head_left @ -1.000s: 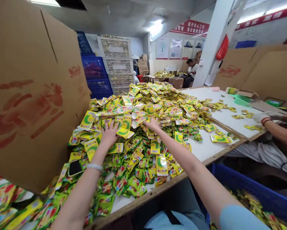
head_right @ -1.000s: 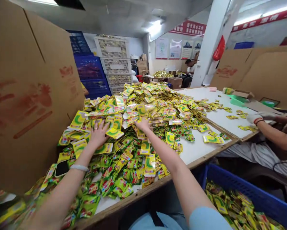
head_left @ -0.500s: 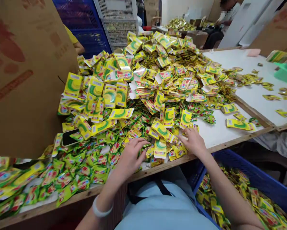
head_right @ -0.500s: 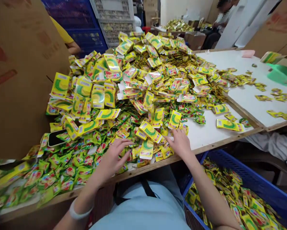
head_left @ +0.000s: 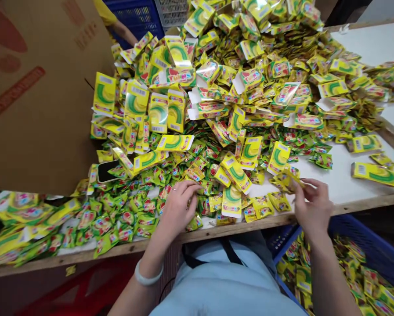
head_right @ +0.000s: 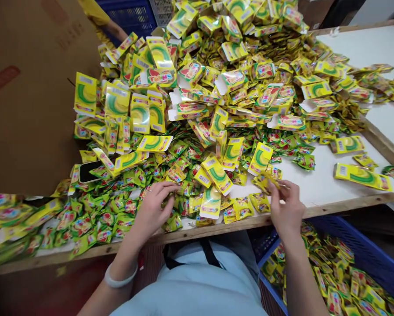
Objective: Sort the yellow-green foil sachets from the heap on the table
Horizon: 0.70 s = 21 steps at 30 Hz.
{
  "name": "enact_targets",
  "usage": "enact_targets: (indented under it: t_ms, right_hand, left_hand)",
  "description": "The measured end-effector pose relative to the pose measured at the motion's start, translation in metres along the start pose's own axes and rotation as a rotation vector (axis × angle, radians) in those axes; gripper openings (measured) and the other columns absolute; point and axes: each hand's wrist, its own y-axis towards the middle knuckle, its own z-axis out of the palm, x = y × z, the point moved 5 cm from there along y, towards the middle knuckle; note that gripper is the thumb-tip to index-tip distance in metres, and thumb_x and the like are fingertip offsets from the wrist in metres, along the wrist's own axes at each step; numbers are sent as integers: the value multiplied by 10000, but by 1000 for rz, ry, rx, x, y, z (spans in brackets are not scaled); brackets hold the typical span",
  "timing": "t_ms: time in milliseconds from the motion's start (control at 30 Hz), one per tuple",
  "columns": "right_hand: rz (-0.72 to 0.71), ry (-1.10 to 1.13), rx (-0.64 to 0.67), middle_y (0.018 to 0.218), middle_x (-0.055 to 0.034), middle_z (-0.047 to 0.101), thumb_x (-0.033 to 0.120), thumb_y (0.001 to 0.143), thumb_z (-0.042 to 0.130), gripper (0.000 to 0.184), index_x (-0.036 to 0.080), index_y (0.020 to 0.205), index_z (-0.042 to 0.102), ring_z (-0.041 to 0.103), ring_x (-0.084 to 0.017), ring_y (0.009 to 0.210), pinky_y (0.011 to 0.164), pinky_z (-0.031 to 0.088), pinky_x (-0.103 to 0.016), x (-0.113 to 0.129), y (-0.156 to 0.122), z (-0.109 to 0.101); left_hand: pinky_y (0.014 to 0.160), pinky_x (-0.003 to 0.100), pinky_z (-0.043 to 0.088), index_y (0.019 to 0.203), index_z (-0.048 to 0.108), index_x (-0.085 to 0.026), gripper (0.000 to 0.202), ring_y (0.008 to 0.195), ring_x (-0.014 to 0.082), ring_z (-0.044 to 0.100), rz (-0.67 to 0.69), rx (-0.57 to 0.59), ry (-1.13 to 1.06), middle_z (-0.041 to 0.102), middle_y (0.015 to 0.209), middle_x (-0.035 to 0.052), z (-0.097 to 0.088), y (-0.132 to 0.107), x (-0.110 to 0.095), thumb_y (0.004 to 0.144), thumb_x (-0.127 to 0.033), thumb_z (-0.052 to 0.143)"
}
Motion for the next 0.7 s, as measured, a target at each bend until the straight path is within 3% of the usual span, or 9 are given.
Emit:
enact_targets:
  t_ms: [100,200,300,367,433,500,567,633,700]
  right_hand:
    - [216,392,141,596,9,663,508,753,775,391,208,953,625,606,-166,420,384,439,-250,9,-13,2]
    - [394,642,518,519,26,624,486,732,802,329,226,826,624,564,-163,349,314,420,-248,35,-45,29]
    - [367,642,940,622,4,658,482,814,725,265,236,831,625,614,-173,447,373,483,-269,64,-83,62]
    - [268,525,1072,647,11,640,459,859,681,230,238,835,619,625,-170,522,452,512,-272,71,-96,78]
    - [215,444,1015,633,23,608,456,879,657,235,236,823,599,614,-162,537,471,501,-257,67,-92,84]
    - [219,445,861,626,32,589,465,870,670,249,232,825,591,577,-143,502,440,475,-237,59,-78,80]
    - [217,492,751,674,20,613,457,837,714,254,223,821,617,572,-130,518,445,476,-224,58,-68,73]
    - [209,572,720,848,-29,692,442,811,749,253,216,787,638,665,-159,699,581,546,-241,65,-69,69]
    - [212,662,738,1110,-74,709,438,801,762,258,214,753,643,688,-219,1002,798,572,-297,77,-79,73]
  left_hand:
    - [1008,450,456,1093,649,-203,279,1130,257,549,31,135,1,647,1151,83,2,-13,-6,878,-100,505]
    - [1045,488,430,1190,616,-216,312,1205,292,511,-14,211,39,613,1241,100,12,-25,-8,881,-187,578]
    - [1037,507,433,1241,584,-230,392,1213,314,510,-50,227,105,580,1284,117,23,-28,-5,869,-303,679]
    - [994,490,460,1201,592,-214,389,1173,314,532,-54,259,137,590,1232,122,27,-25,-5,845,-306,721]
    - [949,475,479,1100,609,-190,301,1119,309,551,-66,279,139,606,1146,119,26,-21,-4,844,-296,724]
    - [936,462,482,986,613,-192,193,1087,298,561,-65,268,70,617,1102,103,22,-18,-5,858,-302,708]
    - [919,421,493,931,607,-201,115,1036,264,589,-105,191,-82,641,1065,80,17,-18,-3,895,-295,662]
    - [851,355,522,968,609,-204,100,929,217,638,-250,63,-301,678,1002,59,17,-22,3,934,-298,604]
    - [778,306,546,1104,608,-204,201,844,189,681,-434,-40,-541,721,963,52,25,-28,7,951,-329,573]
